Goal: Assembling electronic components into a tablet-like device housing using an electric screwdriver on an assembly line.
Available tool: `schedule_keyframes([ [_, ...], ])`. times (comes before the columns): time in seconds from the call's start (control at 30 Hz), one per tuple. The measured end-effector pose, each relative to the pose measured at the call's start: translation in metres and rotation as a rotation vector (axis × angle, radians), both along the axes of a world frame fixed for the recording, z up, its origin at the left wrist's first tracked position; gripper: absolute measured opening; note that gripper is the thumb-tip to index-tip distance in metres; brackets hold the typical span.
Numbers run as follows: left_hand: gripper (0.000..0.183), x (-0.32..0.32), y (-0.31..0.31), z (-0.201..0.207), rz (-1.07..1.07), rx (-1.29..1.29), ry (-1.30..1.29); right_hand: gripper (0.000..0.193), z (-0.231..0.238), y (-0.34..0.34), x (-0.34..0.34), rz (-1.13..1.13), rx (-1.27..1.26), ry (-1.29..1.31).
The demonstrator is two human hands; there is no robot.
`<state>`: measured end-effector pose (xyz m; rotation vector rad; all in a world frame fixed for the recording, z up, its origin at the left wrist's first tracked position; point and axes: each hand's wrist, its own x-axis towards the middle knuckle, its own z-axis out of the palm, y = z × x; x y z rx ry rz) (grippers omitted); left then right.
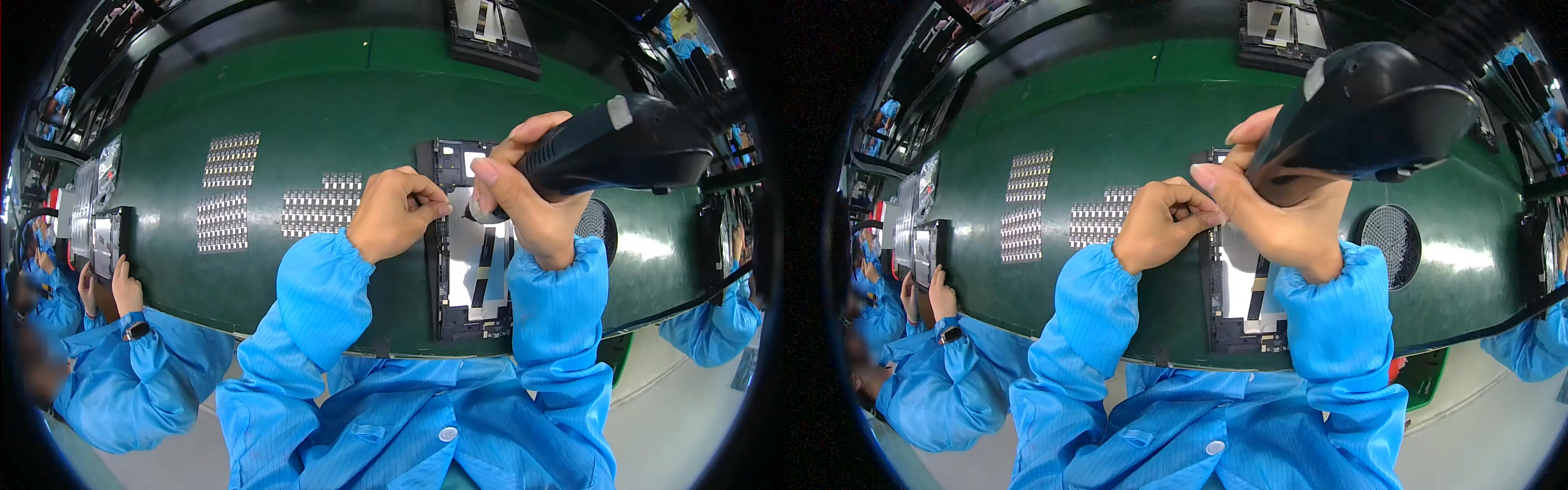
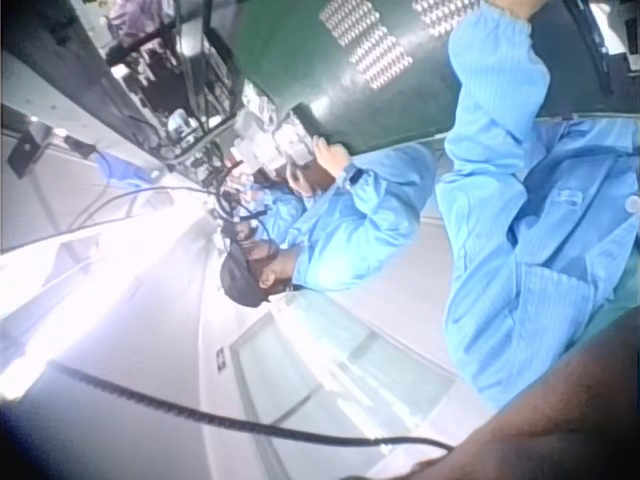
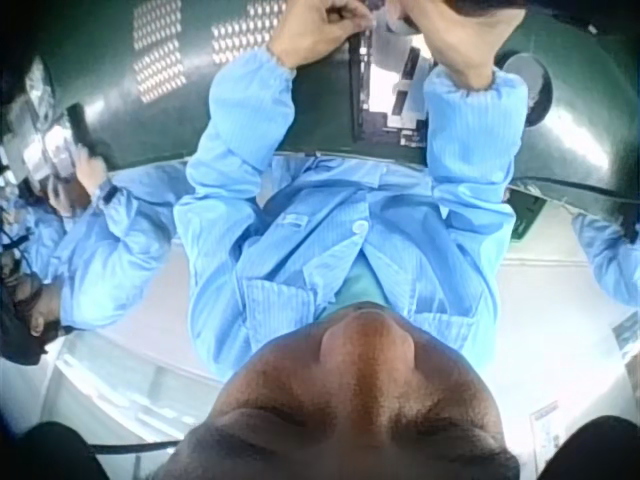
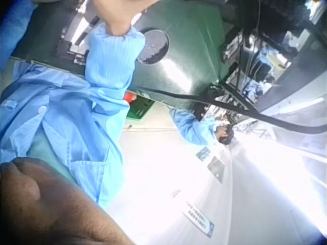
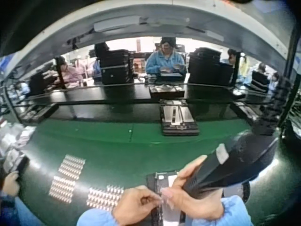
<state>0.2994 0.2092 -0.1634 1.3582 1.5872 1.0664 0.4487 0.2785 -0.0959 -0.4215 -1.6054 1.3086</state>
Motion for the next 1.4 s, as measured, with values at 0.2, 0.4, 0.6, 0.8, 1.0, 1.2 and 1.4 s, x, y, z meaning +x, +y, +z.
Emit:
schedule_keyframes([
  [0.2,0.011,0.003,-0.003,0.008,0.028,0.011,0.032,0.037,-0.001,-0.007,-0.011,0.062,-0.036,-0.006],
  [0.4,0.014,-0.001,-0.002,0.007,0.089,-0.090,0.060,0.037,-0.005,-0.008,-0.020,0.085,-0.072,0.014],
  [0.6,0.013,-0.006,0.004,0.011,0.056,-0.212,0.016,0.036,-0.006,-0.008,-0.024,0.084,-0.098,0.005],
  [0.8,0.013,-0.006,0.004,0.009,0.061,-0.210,0.016,0.036,-0.010,-0.007,-0.025,0.099,-0.111,0.059],
  [1.0,0.013,-0.008,0.003,0.003,0.064,-0.200,-0.010,0.037,-0.009,-0.014,-0.025,0.106,-0.157,0.000],
  [1.2,0.015,-0.004,0.004,-0.001,0.072,-0.045,0.101,0.038,-0.014,-0.018,-0.024,0.104,-0.045,-0.061],
  [1.4,0.015,-0.007,0.002,0.008,0.078,-0.096,0.056,0.037,-0.014,-0.019,-0.024,0.139,-0.105,-0.064],
])
